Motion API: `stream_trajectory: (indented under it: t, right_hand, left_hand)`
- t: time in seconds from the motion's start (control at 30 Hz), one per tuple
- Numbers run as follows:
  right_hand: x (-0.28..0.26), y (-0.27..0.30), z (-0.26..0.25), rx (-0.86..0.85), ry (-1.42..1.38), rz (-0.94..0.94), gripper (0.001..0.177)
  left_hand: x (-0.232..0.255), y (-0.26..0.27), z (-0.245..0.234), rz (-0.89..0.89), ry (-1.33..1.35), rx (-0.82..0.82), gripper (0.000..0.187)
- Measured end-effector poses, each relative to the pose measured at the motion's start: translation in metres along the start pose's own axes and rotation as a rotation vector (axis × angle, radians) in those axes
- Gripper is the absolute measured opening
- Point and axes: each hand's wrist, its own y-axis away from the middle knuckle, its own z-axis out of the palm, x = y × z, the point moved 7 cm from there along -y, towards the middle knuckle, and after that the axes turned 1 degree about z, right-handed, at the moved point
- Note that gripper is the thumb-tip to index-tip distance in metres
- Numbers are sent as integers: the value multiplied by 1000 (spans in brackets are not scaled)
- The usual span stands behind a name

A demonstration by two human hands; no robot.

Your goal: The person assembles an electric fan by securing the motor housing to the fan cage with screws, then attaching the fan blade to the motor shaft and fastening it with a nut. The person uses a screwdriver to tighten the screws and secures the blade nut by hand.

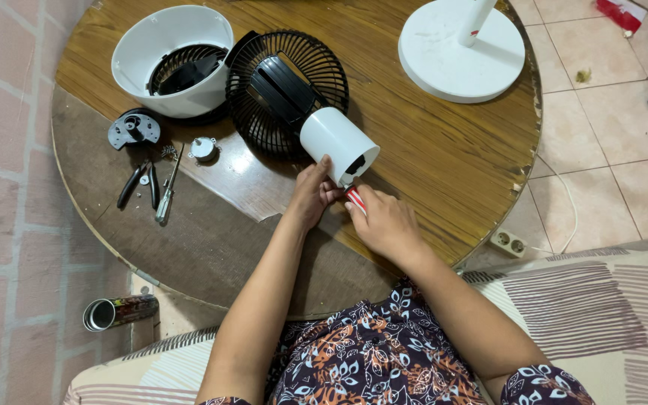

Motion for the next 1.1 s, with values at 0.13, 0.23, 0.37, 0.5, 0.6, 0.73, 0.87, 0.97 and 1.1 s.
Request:
stream_trajectory:
  t: [0.13,0.23,0.37,0.5,0.6,0.73,0.87,0.97,1.1]
  right_hand:
    - [0,-4,1,-55,-33,54,32]
    - [8,-6,7,-79,-155,84,31]
    - [23,-13,19,-126,-346,92,30]
    - [27,-17,32,-194,-678,98,22]
    - [35,-11,45,-353,-916,338,20]
    - [31,-11,41,-393,-1070,353,20]
    - [33,-9,45,-386,-1117,357,21]
    - [37,-9,54,-376,-1068,340,24]
    - [48,-5,58,-373,-1044,332,25]
  left_hand:
    - [1,-1,1,-13,16,-5,66]
    - [1,-2,-1,-36,31,3,61]
    - [1,-3,1,-35,63,-29,59]
    - [1,-3,2,-31,59,-27,59]
    - [1,-3,2,-25,62,-33,59]
    - [1,-3,3,-25,51,-19,59]
    - [0,-3,5,-25,40,-17,60]
    - [-2,-2,1,-14,-8,29,64]
    - [-1,0,3,8,7,-17,67]
